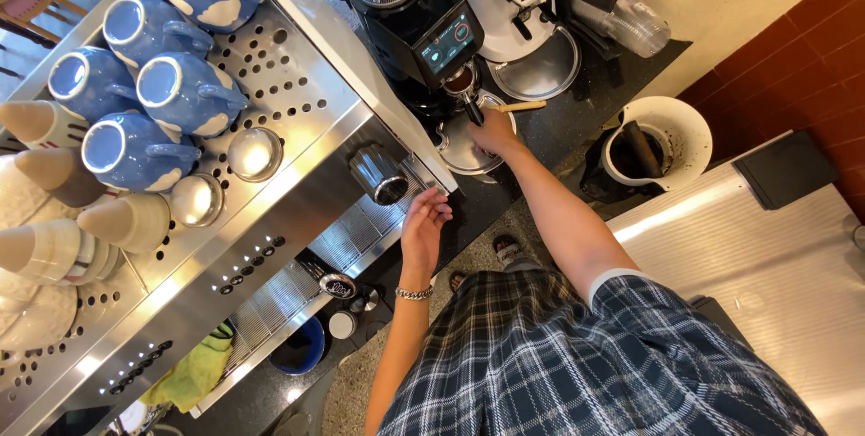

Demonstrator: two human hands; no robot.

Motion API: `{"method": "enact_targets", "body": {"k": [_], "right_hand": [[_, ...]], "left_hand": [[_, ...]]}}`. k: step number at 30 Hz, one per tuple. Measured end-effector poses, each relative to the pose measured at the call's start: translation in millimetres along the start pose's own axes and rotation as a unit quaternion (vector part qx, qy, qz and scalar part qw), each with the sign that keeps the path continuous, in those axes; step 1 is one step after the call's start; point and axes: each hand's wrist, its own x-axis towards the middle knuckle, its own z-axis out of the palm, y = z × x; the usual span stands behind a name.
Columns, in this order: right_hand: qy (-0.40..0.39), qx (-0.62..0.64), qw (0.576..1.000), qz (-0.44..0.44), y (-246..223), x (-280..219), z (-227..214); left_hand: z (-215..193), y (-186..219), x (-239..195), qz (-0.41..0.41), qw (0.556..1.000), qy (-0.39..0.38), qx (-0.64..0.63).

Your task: Prepare a shot of espresso using a professional espresso machine and grinder.

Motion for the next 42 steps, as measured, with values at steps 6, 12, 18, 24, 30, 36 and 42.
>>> {"method": "enact_targets", "body": {"k": [6, 12, 18, 24, 30, 36, 42], "right_hand": [[-0.010, 0.012, 1.000, 0.000, 3, 3, 6], [-0.014, -0.007, 1.000, -0.005, 1, 0, 3], [-0.017, 0.046, 0.999, 0.000, 3, 0, 6], [0.013, 0.000, 1.000, -0.016, 13, 1, 10], [0.028, 0.038, 0.999, -0.011, 15, 4, 25], [-0.015, 0.030, 0.999, -0.006, 30, 12, 22], [-0.031, 0.061, 0.998, -0.005, 31, -22, 14]], "left_hand": [[-4, -3, 2, 0.001, 1.000, -0.004, -0.002], [-3, -3, 0, 0.004, 1.000, -0.009, -0.004], [-3, -2, -1, 0.004, 1.000, -0.008, 0.005], [-5, -2, -1, 0.003, 1.000, -0.011, 0.009], [-5, -2, 0, -0.007, 1.000, -0.009, 0.010], [-2, -4, 2, -0.008, 1.000, -0.015, 0.013], [-8, -16, 5, -0.015, 0.999, -0.015, 0.024]]}}
